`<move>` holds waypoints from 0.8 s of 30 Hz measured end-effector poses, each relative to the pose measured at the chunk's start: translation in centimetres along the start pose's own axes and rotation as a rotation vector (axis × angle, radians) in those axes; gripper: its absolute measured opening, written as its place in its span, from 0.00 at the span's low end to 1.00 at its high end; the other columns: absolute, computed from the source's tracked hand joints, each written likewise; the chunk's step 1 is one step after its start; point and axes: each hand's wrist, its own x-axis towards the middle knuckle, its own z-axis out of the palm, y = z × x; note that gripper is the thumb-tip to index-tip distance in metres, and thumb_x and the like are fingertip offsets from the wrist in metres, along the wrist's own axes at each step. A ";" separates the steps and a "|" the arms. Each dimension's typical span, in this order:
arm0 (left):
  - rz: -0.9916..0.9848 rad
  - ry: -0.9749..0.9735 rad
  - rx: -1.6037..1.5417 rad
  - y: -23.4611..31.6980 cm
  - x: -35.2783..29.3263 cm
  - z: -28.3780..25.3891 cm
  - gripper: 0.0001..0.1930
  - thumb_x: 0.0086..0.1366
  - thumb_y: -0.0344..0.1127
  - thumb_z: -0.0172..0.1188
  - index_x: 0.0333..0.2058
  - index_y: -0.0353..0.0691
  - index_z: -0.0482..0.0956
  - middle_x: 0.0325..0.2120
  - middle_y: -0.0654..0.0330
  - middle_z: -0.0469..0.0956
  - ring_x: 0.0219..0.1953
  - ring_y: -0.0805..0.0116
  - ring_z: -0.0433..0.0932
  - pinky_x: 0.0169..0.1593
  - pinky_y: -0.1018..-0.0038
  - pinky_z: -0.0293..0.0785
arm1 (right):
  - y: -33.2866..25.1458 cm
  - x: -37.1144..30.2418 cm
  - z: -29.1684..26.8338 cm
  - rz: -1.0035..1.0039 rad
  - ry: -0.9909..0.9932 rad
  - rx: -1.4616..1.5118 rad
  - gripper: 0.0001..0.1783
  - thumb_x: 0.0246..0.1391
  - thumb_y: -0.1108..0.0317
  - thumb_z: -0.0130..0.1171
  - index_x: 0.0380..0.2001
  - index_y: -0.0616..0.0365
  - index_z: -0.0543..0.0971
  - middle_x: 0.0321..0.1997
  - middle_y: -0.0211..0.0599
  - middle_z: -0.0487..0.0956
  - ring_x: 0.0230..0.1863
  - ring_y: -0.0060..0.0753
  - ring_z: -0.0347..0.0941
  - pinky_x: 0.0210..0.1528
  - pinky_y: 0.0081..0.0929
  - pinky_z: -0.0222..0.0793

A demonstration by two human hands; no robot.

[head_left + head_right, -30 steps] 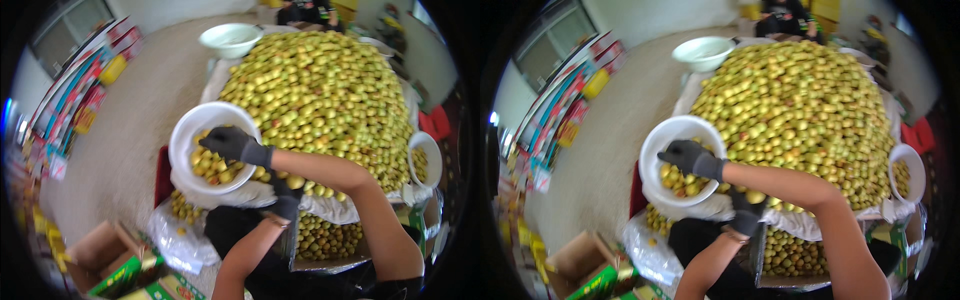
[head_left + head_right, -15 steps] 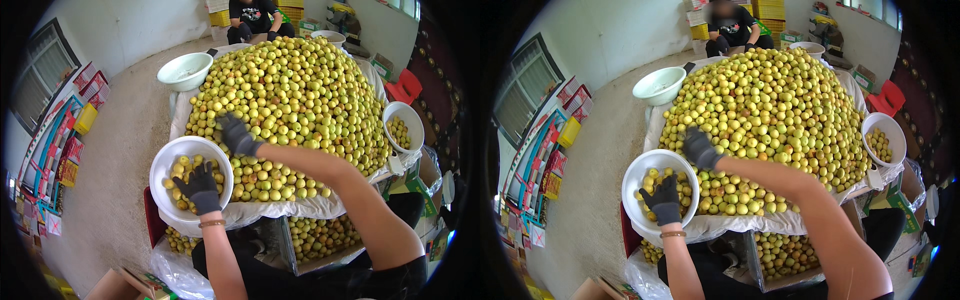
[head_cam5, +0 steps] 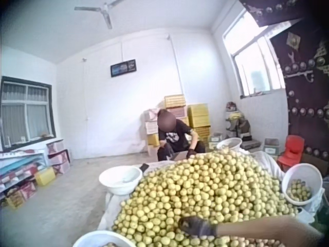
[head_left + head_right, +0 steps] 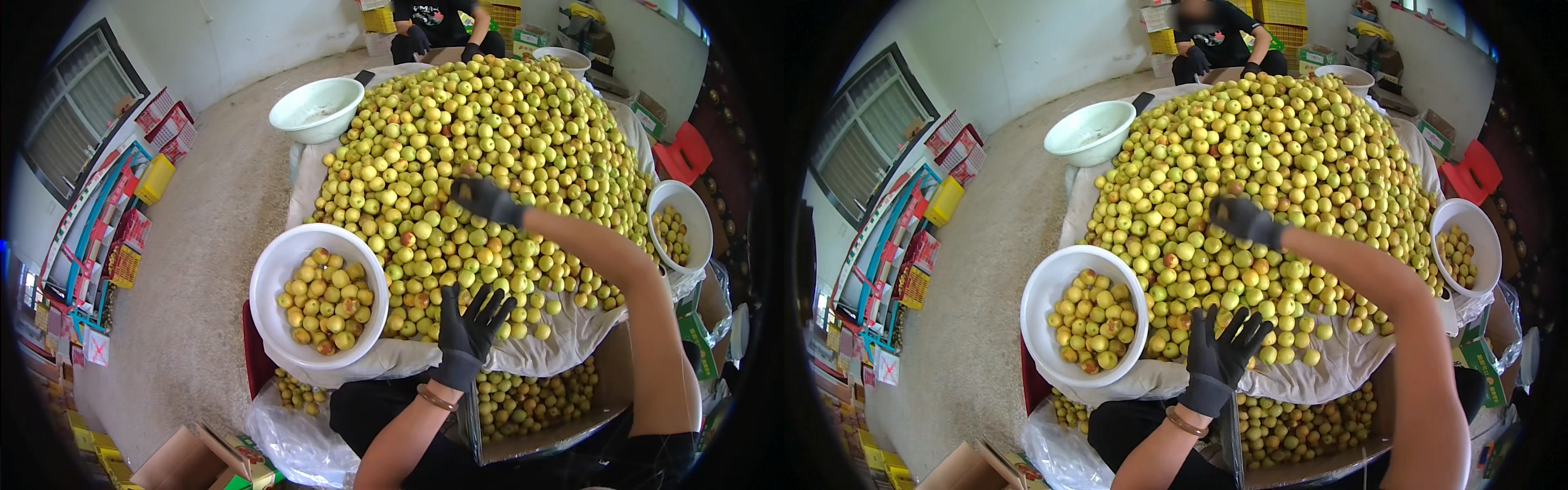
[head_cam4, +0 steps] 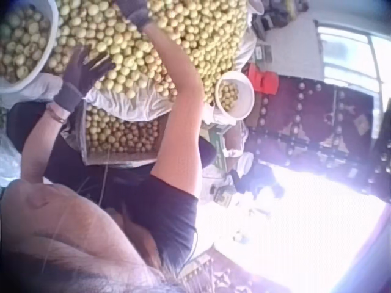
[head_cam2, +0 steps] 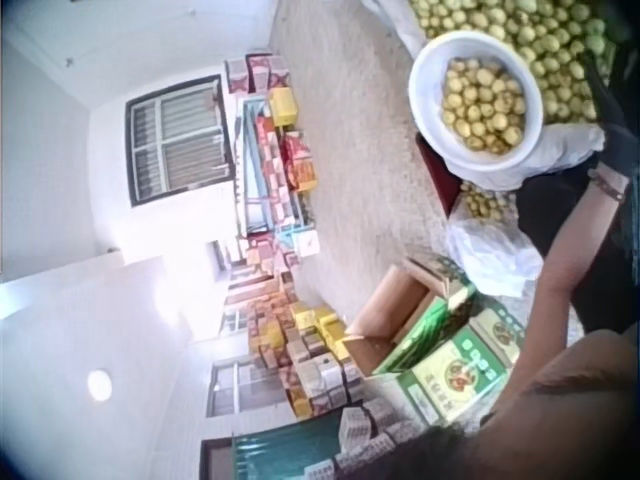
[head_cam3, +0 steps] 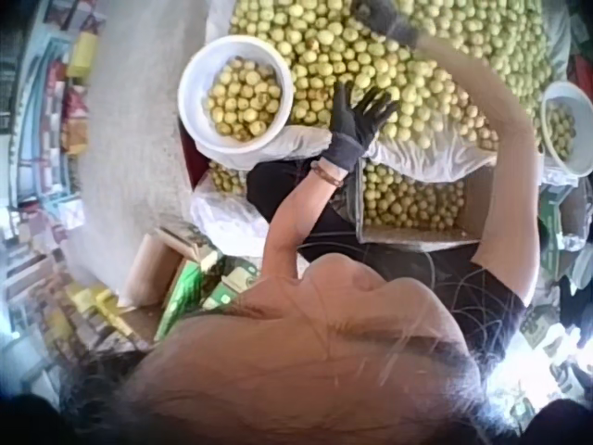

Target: The person sorts green round fruit from a large pile on a table into a cardboard box and a white bowl. They wear gloves and handle the fruit by hand, occasionally transferring fruit between containers.

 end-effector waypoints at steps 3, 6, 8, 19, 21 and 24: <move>0.081 0.013 -0.051 -0.8 0.9 0.7 0.24 0.61 0.49 0.56 0.53 0.50 0.64 0.43 0.54 0.69 0.43 0.55 0.74 0.43 0.65 0.79 | 1.4 -4.0 1.1 -0.569 -0.344 0.064 0.16 0.58 0.59 0.50 0.48 0.49 0.74 0.43 0.37 0.78 0.42 0.35 0.75 0.47 0.32 0.70; -0.132 -0.126 0.065 0.0 3.3 -3.0 0.12 0.66 0.38 0.48 0.43 0.37 0.72 0.25 0.63 0.74 0.22 0.75 0.72 0.13 0.87 0.60 | 2.6 4.0 0.9 -0.221 -0.009 -0.200 0.16 0.54 0.67 0.49 0.47 0.56 0.71 0.43 0.44 0.77 0.44 0.44 0.74 0.45 0.38 0.70; -0.139 -0.098 0.157 -0.3 2.8 -2.1 0.12 0.67 0.38 0.46 0.42 0.37 0.72 0.23 0.62 0.74 0.19 0.75 0.71 0.11 0.86 0.54 | 3.1 8.9 0.2 -0.103 -0.010 -0.468 0.18 0.54 0.70 0.47 0.49 0.56 0.70 0.42 0.47 0.76 0.44 0.50 0.73 0.44 0.41 0.70; -0.127 -0.006 0.170 -0.1 2.7 -2.4 0.12 0.65 0.39 0.51 0.39 0.36 0.74 0.25 0.62 0.75 0.24 0.76 0.76 0.21 0.85 0.73 | 2.3 11.9 -1.0 -0.058 -0.238 -0.932 0.15 0.40 0.63 0.56 0.34 0.53 0.81 0.33 0.40 0.80 0.36 0.42 0.77 0.36 0.38 0.73; -0.124 -0.060 0.225 -0.6 2.5 -2.5 0.12 0.65 0.39 0.51 0.39 0.36 0.74 0.25 0.62 0.75 0.25 0.76 0.75 0.24 0.86 0.74 | 1.0 12.1 -0.9 -0.072 -0.016 -0.807 0.17 0.45 0.64 0.53 0.41 0.53 0.78 0.33 0.40 0.79 0.35 0.42 0.77 0.36 0.40 0.72; -0.146 -0.103 0.306 -1.5 2.1 -2.1 0.13 0.65 0.40 0.51 0.40 0.36 0.75 0.26 0.64 0.74 0.26 0.77 0.74 0.27 0.87 0.75 | -0.9 13.7 2.0 -0.382 -0.008 -0.846 0.18 0.53 0.64 0.46 0.47 0.50 0.72 0.34 0.38 0.78 0.36 0.42 0.76 0.36 0.40 0.71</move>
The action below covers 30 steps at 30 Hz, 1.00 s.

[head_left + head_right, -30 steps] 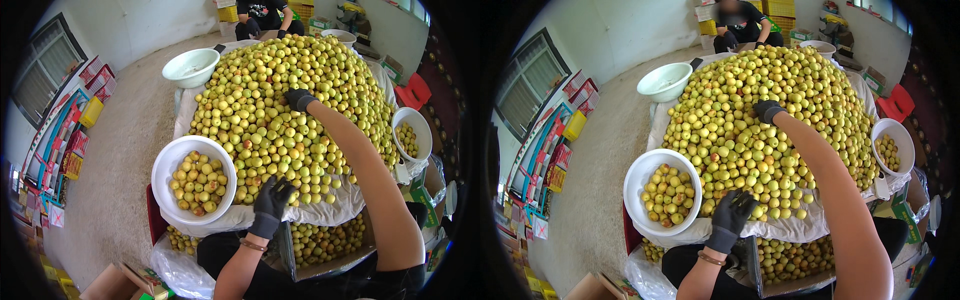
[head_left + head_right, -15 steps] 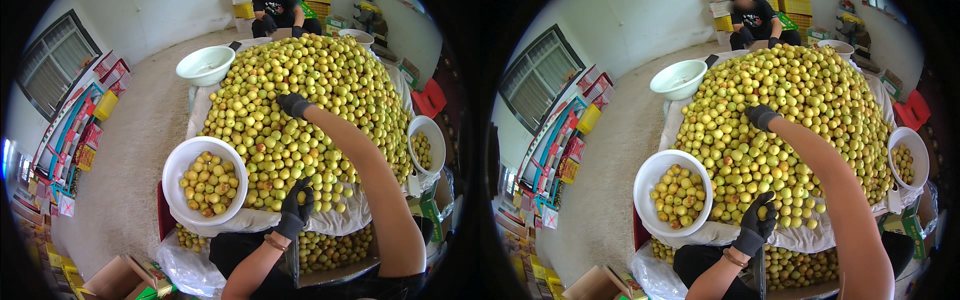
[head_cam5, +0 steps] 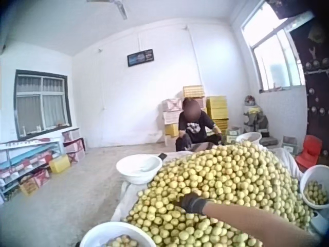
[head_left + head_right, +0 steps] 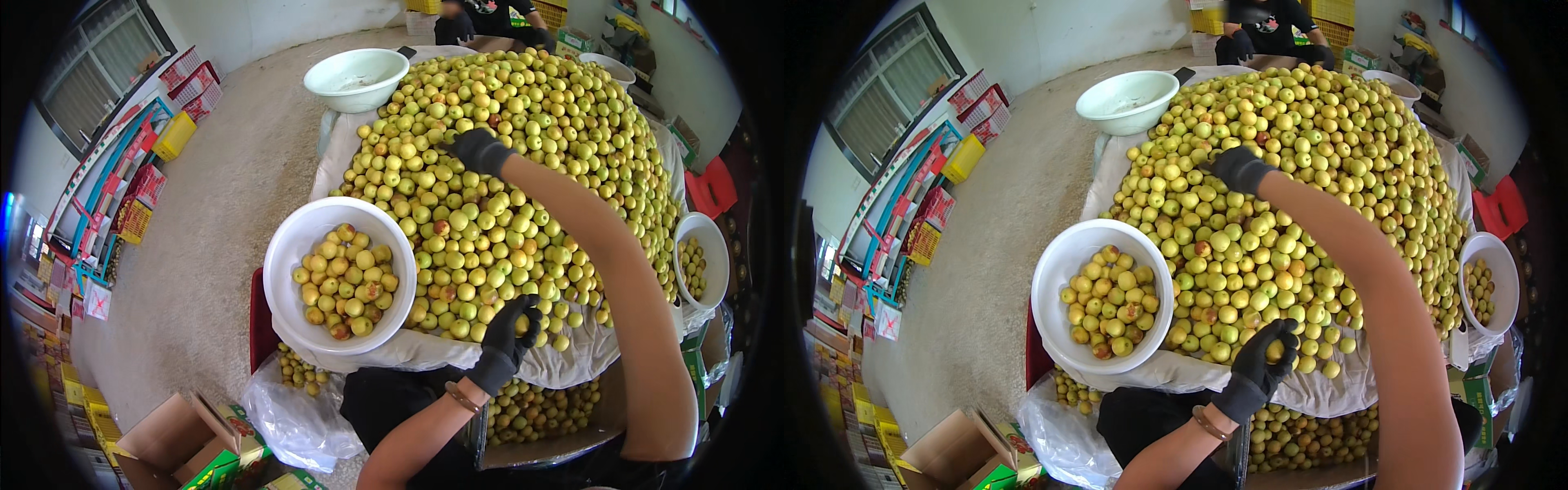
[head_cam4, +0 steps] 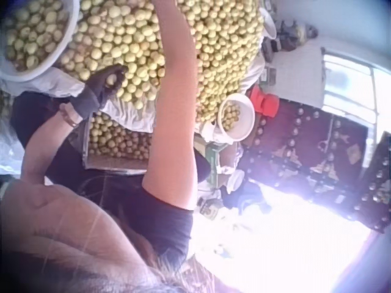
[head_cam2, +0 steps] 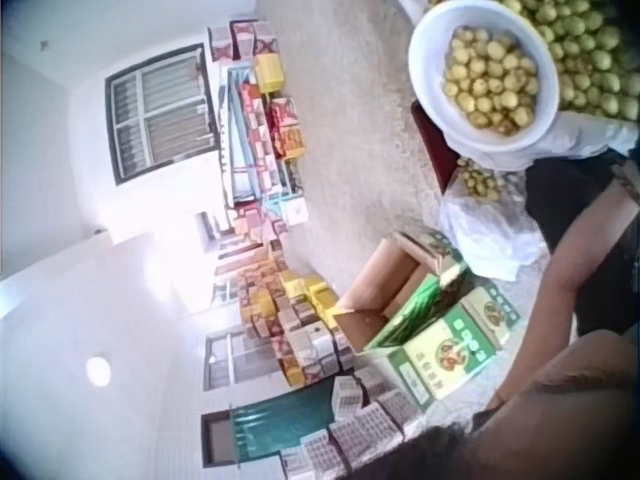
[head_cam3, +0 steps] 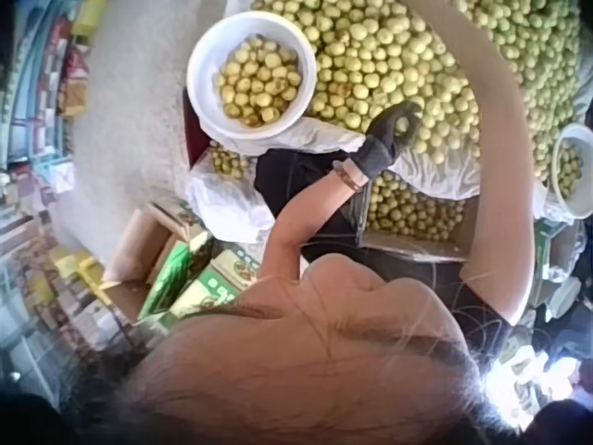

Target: The person sorts green round fruit from a large pile on a table into a cardboard box and a white bowl. They wear gloves and handle the fruit by hand, occasionally transferring fruit between containers.

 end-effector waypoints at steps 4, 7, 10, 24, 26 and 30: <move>-0.043 0.099 0.035 -0.4 0.4 1.3 0.13 0.64 0.42 0.52 0.38 0.38 0.74 0.24 0.65 0.73 0.24 0.77 0.72 0.23 0.86 0.67 | -1.6 4.5 2.2 0.285 -0.163 0.111 0.17 0.54 0.64 0.47 0.48 0.48 0.72 0.38 0.36 0.78 0.38 0.40 0.76 0.38 0.37 0.71; -0.051 -0.042 0.044 0.5 0.4 0.0 0.14 0.64 0.40 0.52 0.40 0.36 0.75 0.28 0.64 0.74 0.32 0.77 0.74 0.29 0.87 0.73 | -1.6 4.8 1.5 0.162 -0.216 -0.145 0.19 0.53 0.62 0.51 0.49 0.49 0.72 0.40 0.33 0.79 0.41 0.40 0.76 0.40 0.36 0.71; 0.030 0.095 -0.113 0.6 0.4 0.3 0.12 0.65 0.37 0.51 0.41 0.34 0.74 0.32 0.62 0.74 0.33 0.77 0.74 0.33 0.84 0.75 | -1.1 4.2 -1.1 0.200 -0.489 0.054 0.25 0.51 0.61 0.53 0.54 0.48 0.68 0.45 0.36 0.76 0.41 0.39 0.75 0.41 0.37 0.71; 0.032 -0.073 -0.345 3.0 -1.4 0.7 0.25 0.61 0.60 0.49 0.44 0.45 0.73 0.44 0.55 0.74 0.42 0.59 0.76 0.34 0.71 0.78 | -10.9 -21.6 -7.0 -0.039 0.073 0.756 0.25 0.50 0.53 0.58 0.46 0.58 0.68 0.38 0.45 0.73 0.37 0.42 0.74 0.36 0.36 0.71; -0.050 -0.267 -0.438 2.8 -0.5 -1.1 0.25 0.60 0.59 0.50 0.41 0.42 0.73 0.43 0.54 0.74 0.43 0.57 0.75 0.32 0.71 0.79 | -10.7 -19.3 -6.6 -0.163 0.285 0.522 0.23 0.50 0.52 0.58 0.42 0.59 0.70 0.38 0.47 0.74 0.38 0.47 0.72 0.38 0.39 0.70; -0.092 -0.165 -0.485 2.1 -0.2 0.0 0.23 0.61 0.55 0.53 0.37 0.37 0.73 0.44 0.46 0.72 0.42 0.51 0.75 0.32 0.64 0.81 | -3.9 -6.6 -3.4 0.364 0.011 0.354 0.22 0.58 0.54 0.45 0.48 0.59 0.67 0.47 0.52 0.71 0.50 0.51 0.68 0.48 0.40 0.67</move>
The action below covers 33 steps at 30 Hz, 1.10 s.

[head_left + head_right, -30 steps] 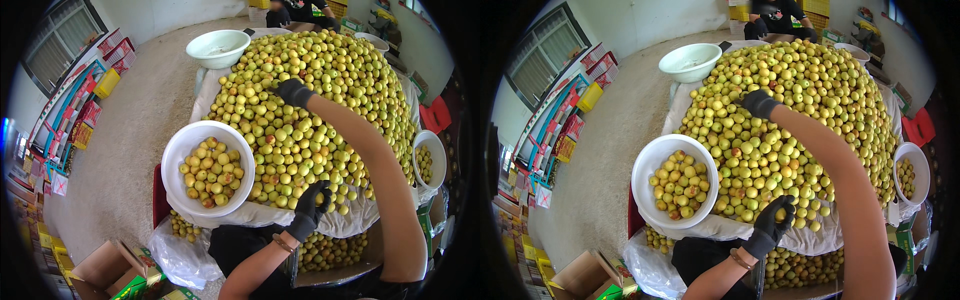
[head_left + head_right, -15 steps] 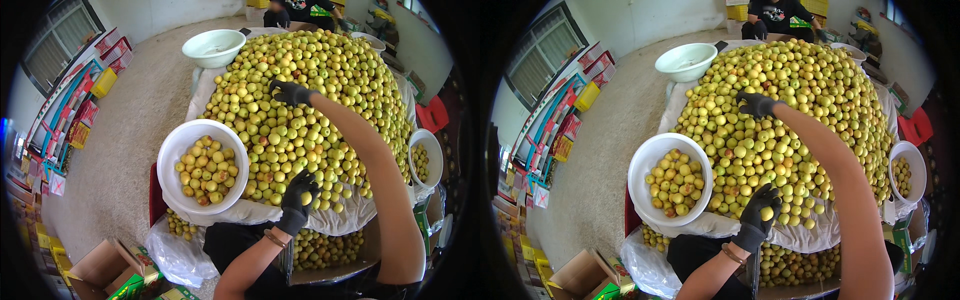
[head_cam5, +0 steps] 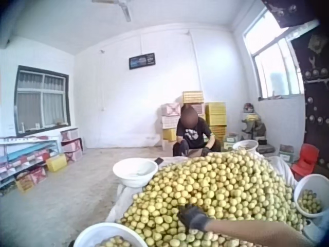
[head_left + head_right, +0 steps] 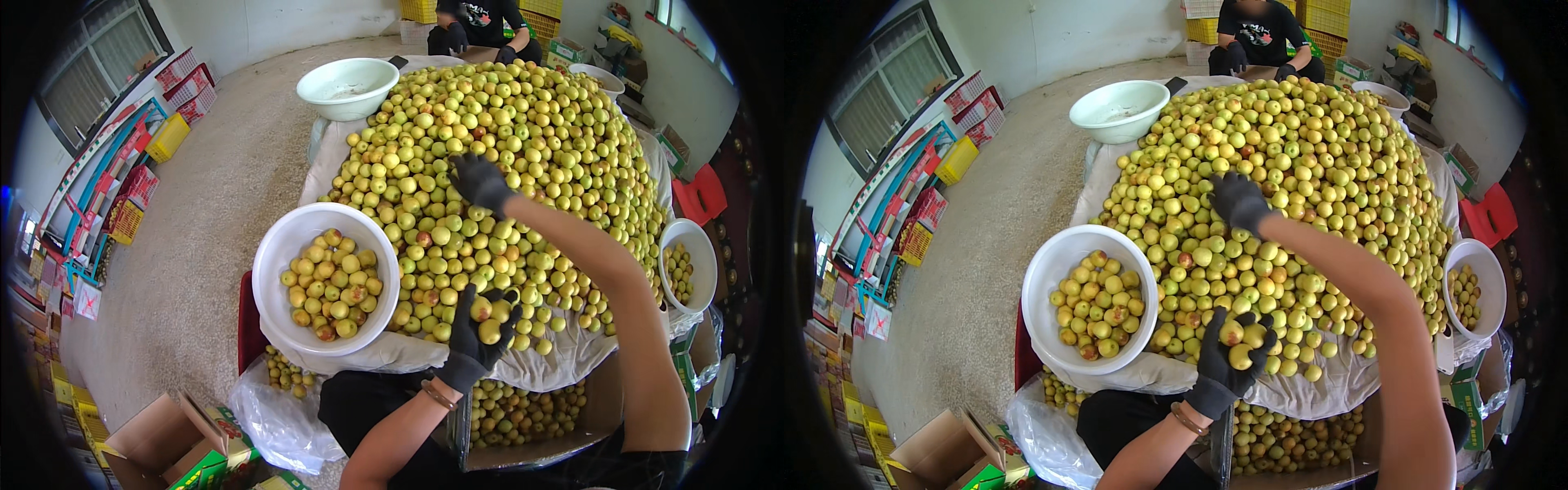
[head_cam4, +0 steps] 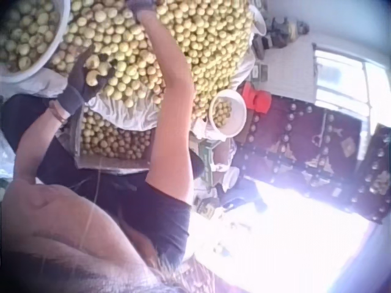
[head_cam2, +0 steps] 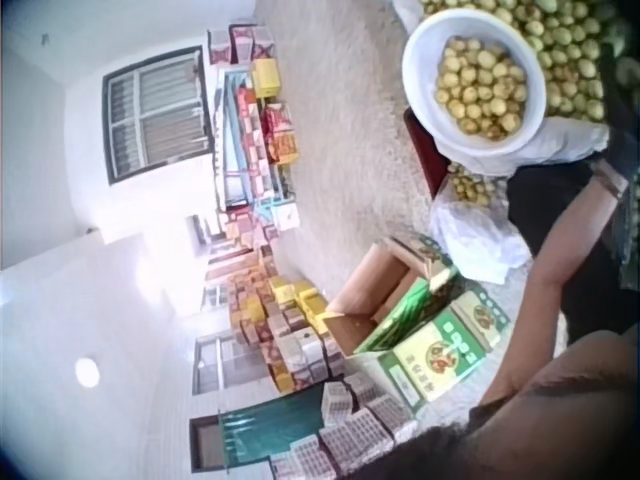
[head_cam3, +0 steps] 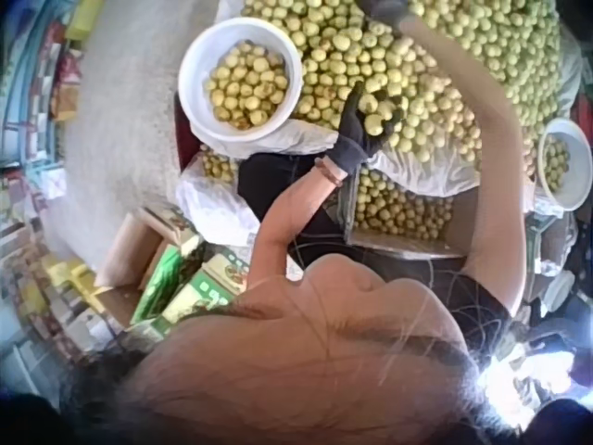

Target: The person sorts green round fruit from a large pile on a table into a cardboard box and a white bowl. They wear gloves and handle the fruit by hand, occasionally transferring fruit between containers.

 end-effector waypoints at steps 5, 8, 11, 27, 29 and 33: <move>0.056 0.113 -0.014 -0.7 0.6 0.3 0.23 0.59 0.51 0.57 0.39 0.34 0.70 0.42 0.48 0.72 0.44 0.53 0.73 0.44 0.63 0.78 | 3.6 11.9 2.8 0.447 -0.158 -0.085 0.26 0.51 0.51 0.53 0.49 0.54 0.68 0.48 0.39 0.75 0.45 0.42 0.74 0.37 0.40 0.74; 0.042 0.051 -0.023 0.3 0.2 0.3 0.26 0.59 0.51 0.58 0.45 0.33 0.67 0.45 0.52 0.70 0.48 0.56 0.71 0.46 0.64 0.77 | 2.3 11.3 3.5 0.393 -0.026 -0.052 0.30 0.47 0.52 0.58 0.52 0.53 0.66 0.47 0.40 0.75 0.45 0.43 0.74 0.41 0.39 0.73; 0.156 0.135 -0.023 -0.2 0.1 0.6 0.26 0.59 0.51 0.57 0.45 0.34 0.67 0.44 0.53 0.70 0.48 0.55 0.70 0.49 0.63 0.75 | 3.9 8.3 2.9 0.245 0.085 -0.081 0.32 0.45 0.51 0.59 0.53 0.51 0.65 0.44 0.44 0.75 0.45 0.44 0.74 0.45 0.38 0.71; 0.222 -0.212 -0.191 1.5 0.0 -2.1 0.28 0.60 0.60 0.44 0.52 0.48 0.68 0.52 0.56 0.67 0.56 0.51 0.63 0.55 0.49 0.61 | -3.0 -20.3 -1.2 -0.420 0.343 0.525 0.12 0.51 0.66 0.57 0.38 0.60 0.72 0.37 0.44 0.72 0.40 0.46 0.69 0.42 0.37 0.66; 0.255 -0.131 -0.029 0.7 -0.8 0.3 0.27 0.61 0.59 0.44 0.51 0.48 0.68 0.52 0.57 0.66 0.55 0.51 0.63 0.56 0.45 0.60 | -1.2 -16.1 0.5 -0.301 0.382 0.725 0.15 0.54 0.63 0.55 0.41 0.61 0.70 0.38 0.46 0.72 0.41 0.48 0.69 0.43 0.39 0.65; 0.276 0.000 -0.034 -0.4 -0.8 0.9 0.25 0.61 0.58 0.48 0.50 0.48 0.68 0.51 0.57 0.66 0.54 0.49 0.64 0.55 0.45 0.61 | 5.3 2.1 2.3 -0.033 0.361 0.331 0.30 0.57 0.54 0.49 0.57 0.60 0.59 0.55 0.55 0.65 0.53 0.56 0.64 0.53 0.44 0.63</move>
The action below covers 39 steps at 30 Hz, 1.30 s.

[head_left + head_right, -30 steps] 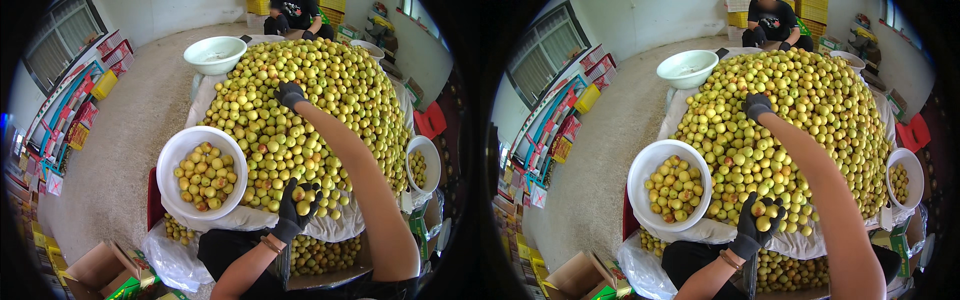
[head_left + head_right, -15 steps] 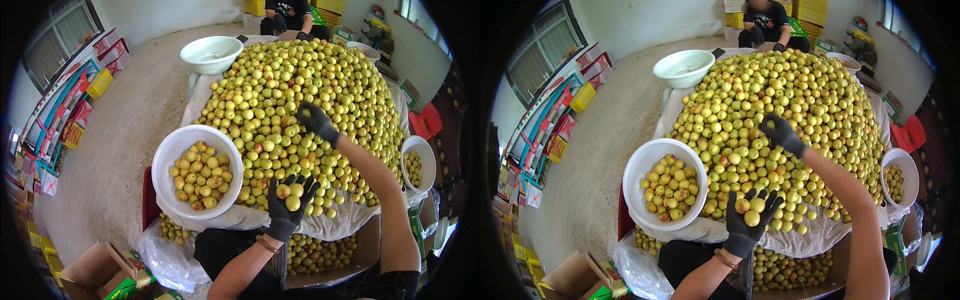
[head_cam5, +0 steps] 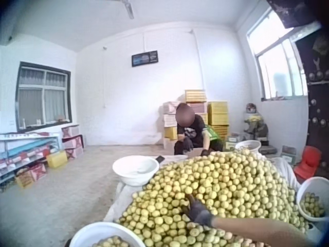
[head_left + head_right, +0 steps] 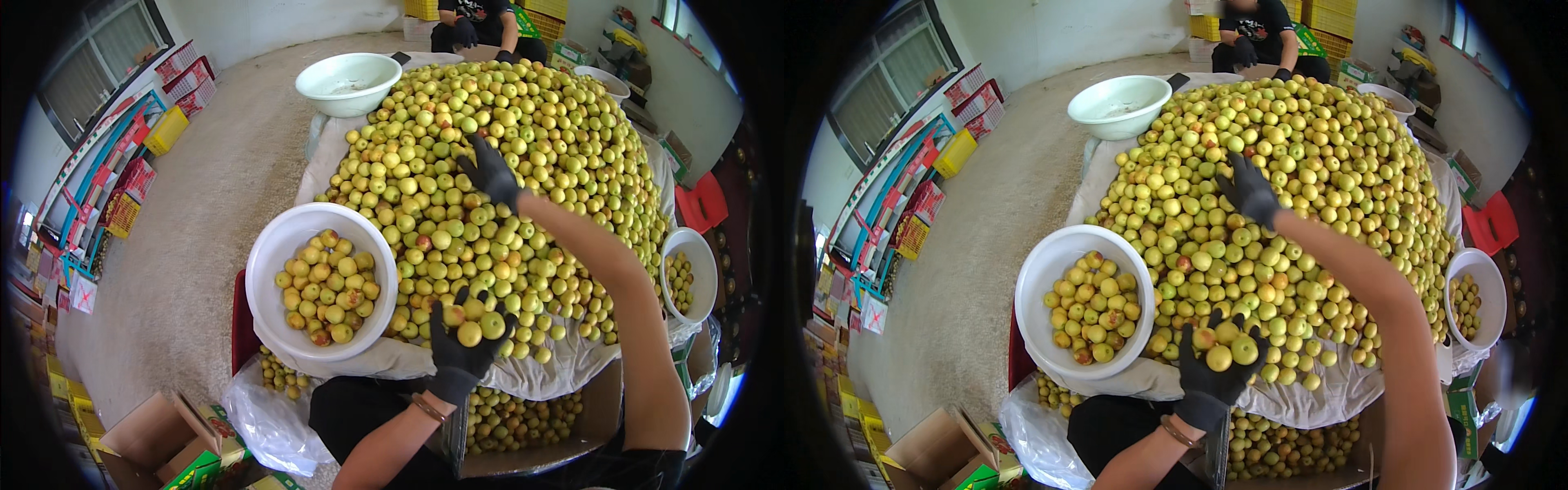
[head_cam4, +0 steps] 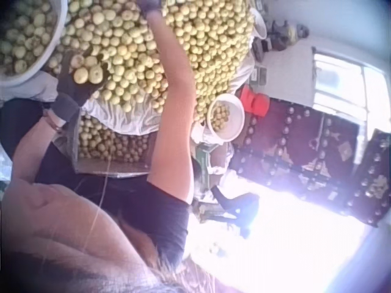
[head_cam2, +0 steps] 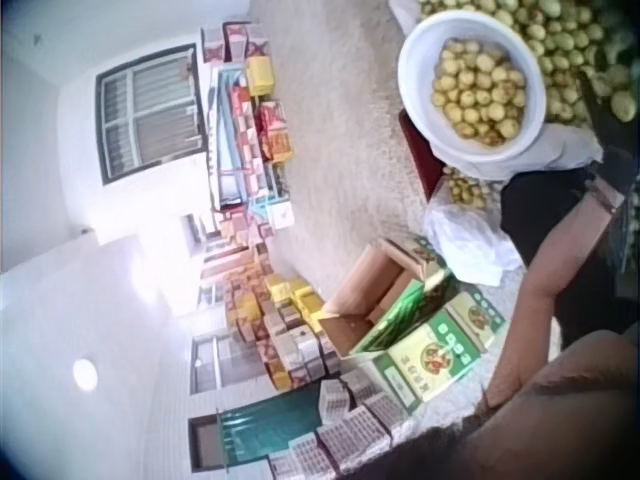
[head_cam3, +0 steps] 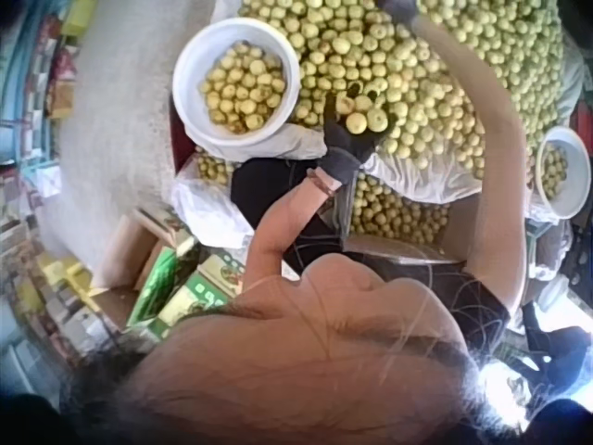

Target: The person sorts green round fruit from a large pile on a table into a cardboard box and a white bowl. They wear gloves and handle the fruit by hand, occasionally transferring fruit between containers.

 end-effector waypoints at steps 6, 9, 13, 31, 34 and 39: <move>-0.118 0.022 0.005 0.1 0.2 0.0 0.25 0.62 0.56 0.46 0.52 0.45 0.67 0.52 0.54 0.66 0.52 0.47 0.66 0.55 0.45 0.61 | -0.6 13.0 4.0 0.112 -0.318 -0.411 0.31 0.47 0.52 0.57 0.53 0.53 0.66 0.54 0.49 0.68 0.52 0.51 0.68 0.53 0.41 0.65; -0.102 -0.021 0.018 0.3 0.4 -0.3 0.25 0.62 0.56 0.48 0.51 0.47 0.68 0.53 0.55 0.65 0.53 0.48 0.66 0.55 0.46 0.62 | 0.1 12.6 2.5 0.073 -0.307 -0.535 0.31 0.44 0.53 0.58 0.50 0.56 0.68 0.50 0.48 0.72 0.51 0.46 0.70 0.52 0.40 0.66; -0.092 -0.072 0.027 -0.1 0.3 -0.6 0.27 0.62 0.58 0.45 0.52 0.47 0.67 0.50 0.54 0.68 0.52 0.50 0.67 0.55 0.49 0.63 | 2.1 10.9 -1.3 0.242 -0.375 -0.191 0.19 0.51 0.58 0.53 0.43 0.57 0.75 0.37 0.44 0.79 0.36 0.37 0.77 0.38 0.35 0.72; 0.360 -0.104 0.064 4.7 -0.8 1.7 0.26 0.60 0.56 0.51 0.47 0.41 0.68 0.47 0.53 0.66 0.50 0.47 0.67 0.55 0.53 0.66 | -3.7 -2.3 -2.8 0.013 -0.623 -0.113 0.31 0.51 0.54 0.54 0.59 0.43 0.60 0.55 0.45 0.69 0.46 0.45 0.73 0.49 0.40 0.68; 0.447 -0.042 0.104 6.1 -0.7 1.5 0.27 0.60 0.59 0.50 0.46 0.42 0.67 0.46 0.53 0.65 0.49 0.49 0.68 0.52 0.56 0.70 | -6.2 -2.8 -0.8 -0.123 -0.555 -0.186 0.32 0.50 0.51 0.54 0.58 0.43 0.61 0.56 0.44 0.67 0.48 0.45 0.71 0.50 0.38 0.67; 0.366 -0.023 0.104 6.1 -1.4 -0.7 0.27 0.60 0.58 0.51 0.48 0.42 0.64 0.47 0.57 0.64 0.48 0.50 0.68 0.52 0.56 0.69 | -9.4 -2.9 4.3 -0.339 -0.715 -0.481 0.28 0.47 0.56 0.56 0.53 0.46 0.69 0.44 0.39 0.74 0.45 0.43 0.73 0.45 0.40 0.70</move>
